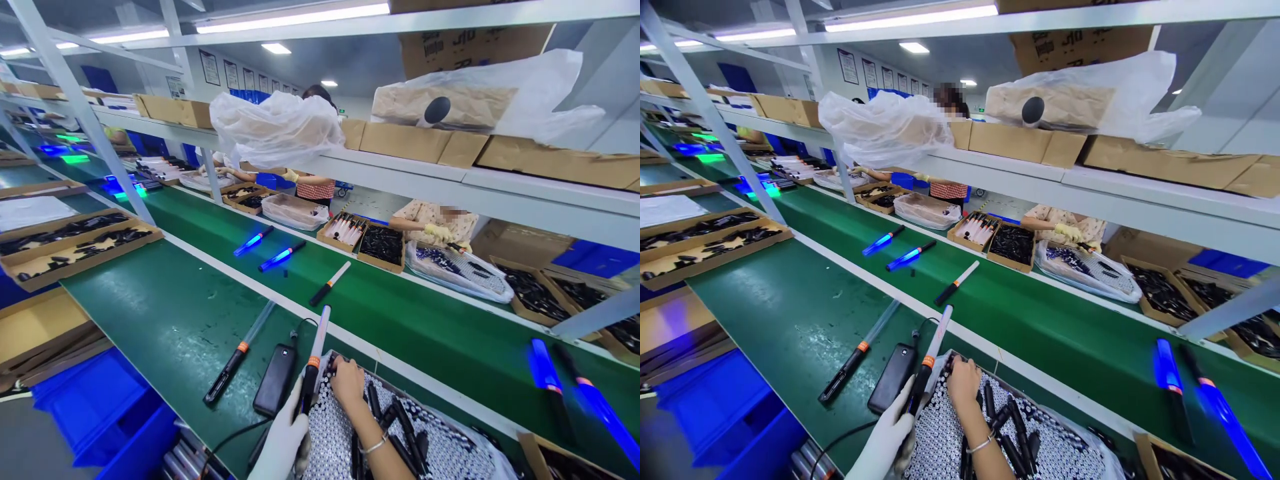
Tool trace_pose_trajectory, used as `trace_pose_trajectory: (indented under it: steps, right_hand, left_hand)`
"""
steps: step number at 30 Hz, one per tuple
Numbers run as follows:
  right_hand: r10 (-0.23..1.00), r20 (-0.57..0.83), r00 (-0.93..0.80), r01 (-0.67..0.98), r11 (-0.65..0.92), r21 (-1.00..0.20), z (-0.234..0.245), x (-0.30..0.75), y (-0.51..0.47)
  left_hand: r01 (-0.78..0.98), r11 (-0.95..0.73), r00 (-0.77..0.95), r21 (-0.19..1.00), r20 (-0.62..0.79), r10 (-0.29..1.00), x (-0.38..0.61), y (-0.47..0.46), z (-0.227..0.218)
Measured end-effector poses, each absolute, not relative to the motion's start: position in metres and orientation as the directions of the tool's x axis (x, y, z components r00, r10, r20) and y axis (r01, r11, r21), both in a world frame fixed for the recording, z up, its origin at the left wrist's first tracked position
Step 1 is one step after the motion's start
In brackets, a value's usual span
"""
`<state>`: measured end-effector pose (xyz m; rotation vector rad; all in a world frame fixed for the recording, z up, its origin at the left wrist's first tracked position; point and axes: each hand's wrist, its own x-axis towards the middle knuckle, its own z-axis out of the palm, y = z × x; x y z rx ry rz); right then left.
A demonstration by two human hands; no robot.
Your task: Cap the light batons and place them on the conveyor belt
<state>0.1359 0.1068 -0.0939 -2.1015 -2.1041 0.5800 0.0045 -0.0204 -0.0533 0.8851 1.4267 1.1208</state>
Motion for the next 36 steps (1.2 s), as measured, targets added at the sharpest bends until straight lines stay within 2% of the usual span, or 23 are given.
trace_pose_trajectory:
  steps: [8, 11, 13, 21, 30, 36]
  right_hand:
    - [0.997, -0.079, -0.009, 0.733, -0.047, -0.678, -0.067, 0.172, 0.088]
    - [0.997, -0.069, 0.019, 0.474, -0.07, -0.878, -0.065, 0.174, 0.068]
    - [0.998, -0.058, 0.04, 0.305, -0.067, -0.95, -0.064, 0.171, 0.054]
    - [0.994, -0.092, 0.066, 0.186, -0.103, -0.977, -0.064, 0.168, 0.029]
    - [0.998, 0.058, -0.004, 0.246, 0.058, -0.967, -0.038, 0.153, 0.006]
    - [0.994, 0.108, -0.027, 0.257, 0.111, -0.96, -0.028, 0.154, -0.007]
  left_hand:
    - [-0.061, 0.236, -0.138, 0.97, -0.242, 0.96, -0.008, -0.002, -0.051]
    - [-0.066, 0.25, -0.12, 0.966, -0.256, 0.959, -0.005, 0.002, -0.053]
    - [-0.067, 0.269, -0.103, 0.961, -0.275, 0.956, -0.002, 0.003, -0.056]
    - [-0.039, 0.339, -0.011, 0.94, -0.34, 0.941, 0.011, -0.006, -0.059]
    - [0.01, 0.102, -0.133, 0.995, -0.099, 0.986, 0.002, -0.028, -0.033]
    - [0.053, 0.034, -0.186, 0.998, -0.023, 0.982, 0.003, -0.043, -0.023]
